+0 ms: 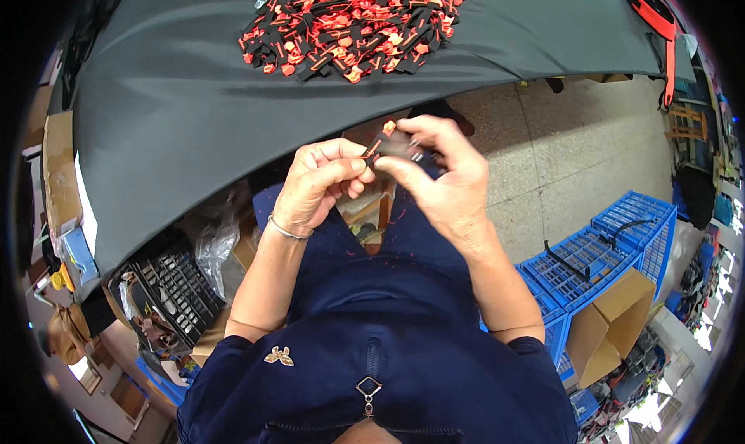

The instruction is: Trimming excess material from small red and black plastic or fabric components using a pair of nippers.

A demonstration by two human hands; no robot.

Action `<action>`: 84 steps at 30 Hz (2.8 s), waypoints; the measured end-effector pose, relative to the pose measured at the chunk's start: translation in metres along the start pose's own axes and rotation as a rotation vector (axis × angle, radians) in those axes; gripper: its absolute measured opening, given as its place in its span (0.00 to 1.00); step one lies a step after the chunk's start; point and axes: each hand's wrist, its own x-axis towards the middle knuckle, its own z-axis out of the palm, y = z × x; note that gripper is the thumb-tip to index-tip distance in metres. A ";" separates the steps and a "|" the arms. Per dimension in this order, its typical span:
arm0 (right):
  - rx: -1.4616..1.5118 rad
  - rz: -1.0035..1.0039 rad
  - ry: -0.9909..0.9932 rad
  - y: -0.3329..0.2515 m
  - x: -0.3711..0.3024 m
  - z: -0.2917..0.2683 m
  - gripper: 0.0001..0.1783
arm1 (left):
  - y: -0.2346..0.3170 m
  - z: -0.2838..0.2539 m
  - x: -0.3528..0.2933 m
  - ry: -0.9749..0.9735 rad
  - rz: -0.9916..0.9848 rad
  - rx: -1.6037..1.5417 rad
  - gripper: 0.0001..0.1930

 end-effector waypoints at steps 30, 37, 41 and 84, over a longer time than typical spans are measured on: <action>-0.213 -0.285 0.229 -0.012 0.005 0.010 0.17 | 0.004 0.019 -0.001 0.198 0.360 -0.010 0.05; -0.383 -0.332 0.194 -0.007 0.001 0.009 0.12 | 0.002 0.024 -0.004 0.177 0.359 -0.033 0.05; -0.291 -0.236 0.188 -0.016 -0.002 0.009 0.10 | 0.001 0.023 -0.004 0.182 0.325 -0.047 0.05; -0.262 -0.277 0.178 0.020 0.015 0.018 0.05 | -0.008 0.027 0.005 0.172 0.197 0.004 0.09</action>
